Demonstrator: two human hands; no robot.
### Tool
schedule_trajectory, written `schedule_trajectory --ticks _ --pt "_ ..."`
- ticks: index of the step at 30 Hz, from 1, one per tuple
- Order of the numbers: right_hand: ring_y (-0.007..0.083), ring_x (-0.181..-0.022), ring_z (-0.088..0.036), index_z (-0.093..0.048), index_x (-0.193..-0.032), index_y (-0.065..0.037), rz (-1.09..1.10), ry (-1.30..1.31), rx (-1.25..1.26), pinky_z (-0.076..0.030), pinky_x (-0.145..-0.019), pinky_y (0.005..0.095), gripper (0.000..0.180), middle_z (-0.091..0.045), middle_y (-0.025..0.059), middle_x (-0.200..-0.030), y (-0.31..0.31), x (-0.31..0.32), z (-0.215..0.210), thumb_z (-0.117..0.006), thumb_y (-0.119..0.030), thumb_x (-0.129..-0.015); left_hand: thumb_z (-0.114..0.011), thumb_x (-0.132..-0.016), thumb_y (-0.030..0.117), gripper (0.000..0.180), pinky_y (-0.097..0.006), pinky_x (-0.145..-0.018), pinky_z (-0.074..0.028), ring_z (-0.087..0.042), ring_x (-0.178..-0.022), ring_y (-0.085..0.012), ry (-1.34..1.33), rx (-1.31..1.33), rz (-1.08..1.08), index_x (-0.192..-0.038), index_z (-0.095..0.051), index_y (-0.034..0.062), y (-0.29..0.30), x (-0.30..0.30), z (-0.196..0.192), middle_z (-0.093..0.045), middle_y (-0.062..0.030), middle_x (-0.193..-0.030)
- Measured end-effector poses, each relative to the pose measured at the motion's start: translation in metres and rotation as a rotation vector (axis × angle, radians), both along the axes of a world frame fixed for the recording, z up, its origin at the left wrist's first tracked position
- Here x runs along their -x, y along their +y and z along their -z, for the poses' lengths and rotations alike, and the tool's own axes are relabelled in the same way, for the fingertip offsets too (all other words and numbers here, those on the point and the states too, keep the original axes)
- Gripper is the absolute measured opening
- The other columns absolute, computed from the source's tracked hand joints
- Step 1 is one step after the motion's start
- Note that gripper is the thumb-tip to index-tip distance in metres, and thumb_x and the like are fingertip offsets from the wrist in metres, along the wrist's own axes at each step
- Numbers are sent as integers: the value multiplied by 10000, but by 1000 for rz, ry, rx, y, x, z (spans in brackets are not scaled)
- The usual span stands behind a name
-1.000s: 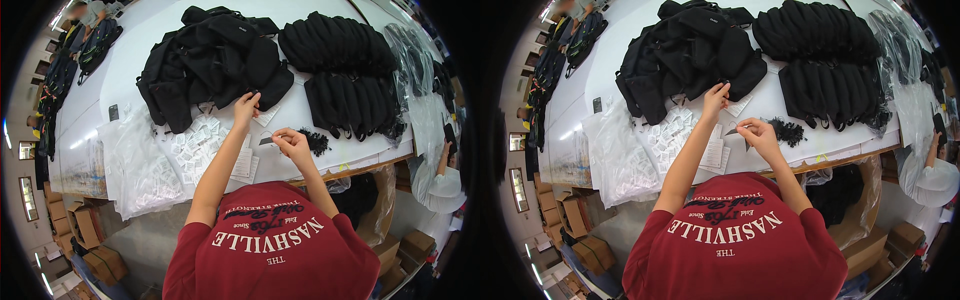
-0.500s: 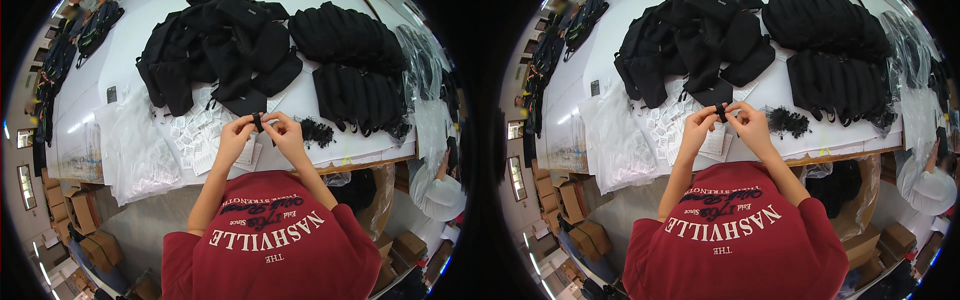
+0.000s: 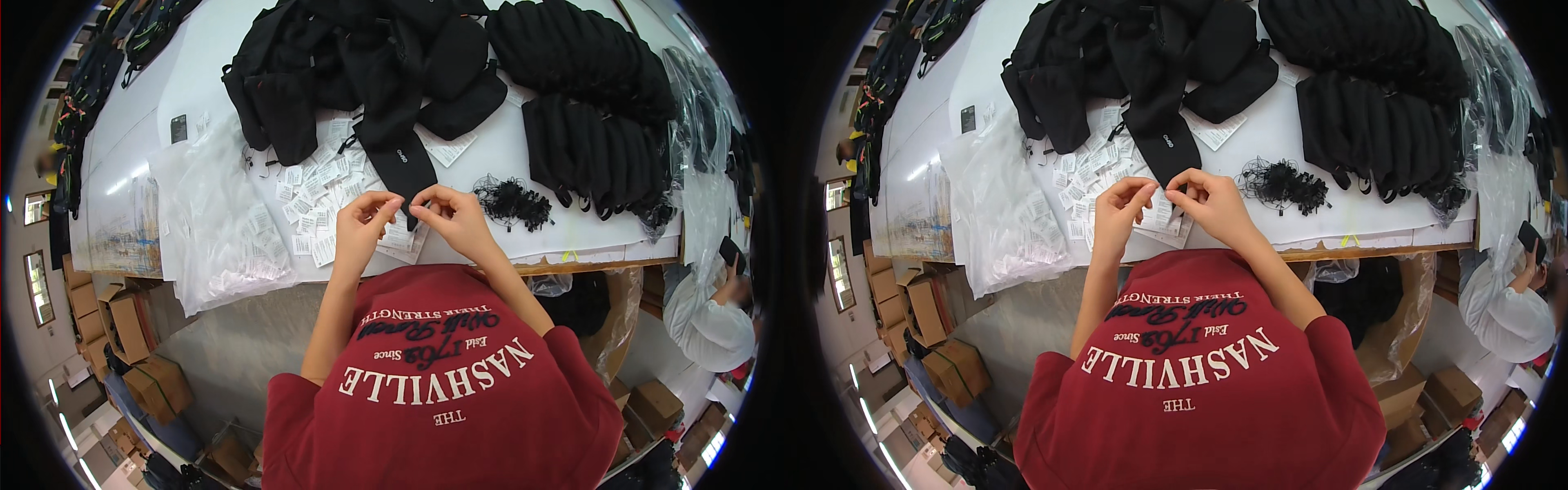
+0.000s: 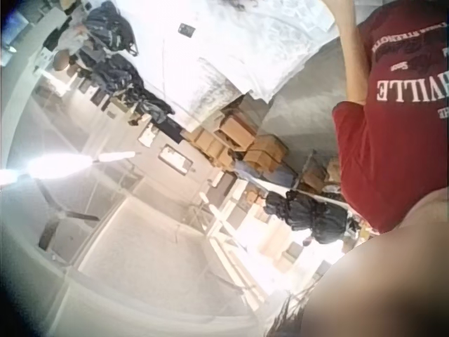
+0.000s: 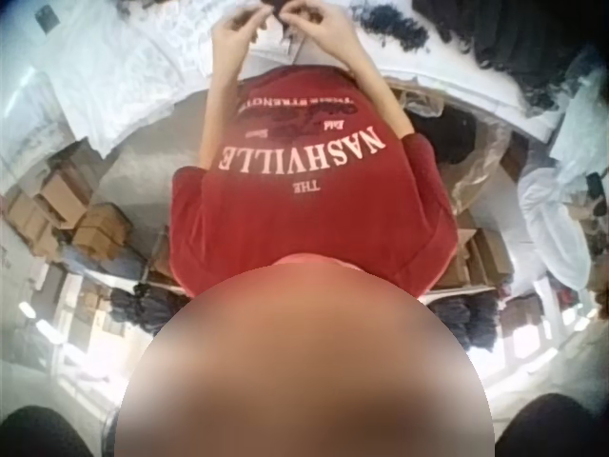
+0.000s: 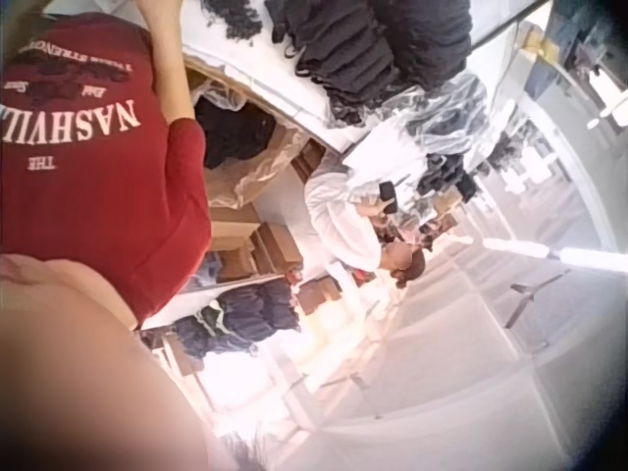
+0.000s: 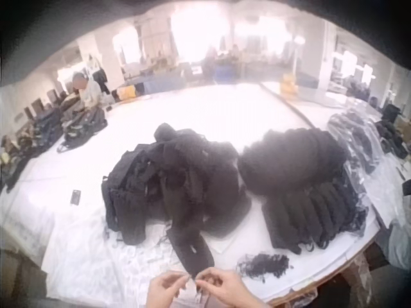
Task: The recorder is inspecting and attaching tags to small black waist packs or pouches in a factory or warehouse setting.
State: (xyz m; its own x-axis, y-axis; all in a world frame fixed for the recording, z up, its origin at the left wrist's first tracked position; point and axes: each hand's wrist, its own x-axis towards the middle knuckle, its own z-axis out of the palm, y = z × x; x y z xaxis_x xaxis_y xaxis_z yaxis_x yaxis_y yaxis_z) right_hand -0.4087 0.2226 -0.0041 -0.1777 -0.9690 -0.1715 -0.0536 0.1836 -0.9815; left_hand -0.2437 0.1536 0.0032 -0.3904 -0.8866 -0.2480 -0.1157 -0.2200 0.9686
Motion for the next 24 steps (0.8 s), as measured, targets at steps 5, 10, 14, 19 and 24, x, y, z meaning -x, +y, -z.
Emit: schedule_trajectory --ticks 5,10,14,19,24 --pt "-5 -516 -313 -641 -879 -52 10 21 -11 -225 -478 199 110 -423 -95 -545 1 -1 0 -680 -150 -845 -613 -896 152 150 -176 -479 -328 -469 -546 -29 -17 -164 118 -941 -672 22 -6 -5 13 -572 18 -625" --pt "6 -487 -295 -625 -898 -40 67 60 22 -221 -461 213 107 -428 -71 -519 19 26 -17 -656 -127 -845 -688 -794 174 139 -318 -474 -363 -494 -463 -160 -531 281 326 -874 -652 66 1 -9 34 -527 -45 -529" --pt "17 -460 -279 -629 -869 -37 45 236 -77 -215 -448 228 91 -370 -42 -459 32 40 -38 -665 -106 -821 -737 -750 157 159 -279 -471 -311 -375 -474 -87 -573 321 286 -820 -662 36 7 0 48 -434 -23 -498" --pt "141 -384 -383 -675 -891 -117 28 598 -36 -299 -425 295 96 -414 32 -454 30 24 -15 -680 -157 -804 -721 -780 122 121 -265 -477 -302 -371 -508 -56 -252 222 195 -855 -701 30 12 6 49 -471 20 -523" --pt "166 -393 -416 -683 -902 -137 16 596 41 -324 -428 305 106 -418 29 -463 22 -2 -2 -685 -174 -804 -712 -803 135 136 -222 -492 -281 -361 -542 -26 -30 -66 124 -862 -715 12 14 6 44 -454 51 -540"
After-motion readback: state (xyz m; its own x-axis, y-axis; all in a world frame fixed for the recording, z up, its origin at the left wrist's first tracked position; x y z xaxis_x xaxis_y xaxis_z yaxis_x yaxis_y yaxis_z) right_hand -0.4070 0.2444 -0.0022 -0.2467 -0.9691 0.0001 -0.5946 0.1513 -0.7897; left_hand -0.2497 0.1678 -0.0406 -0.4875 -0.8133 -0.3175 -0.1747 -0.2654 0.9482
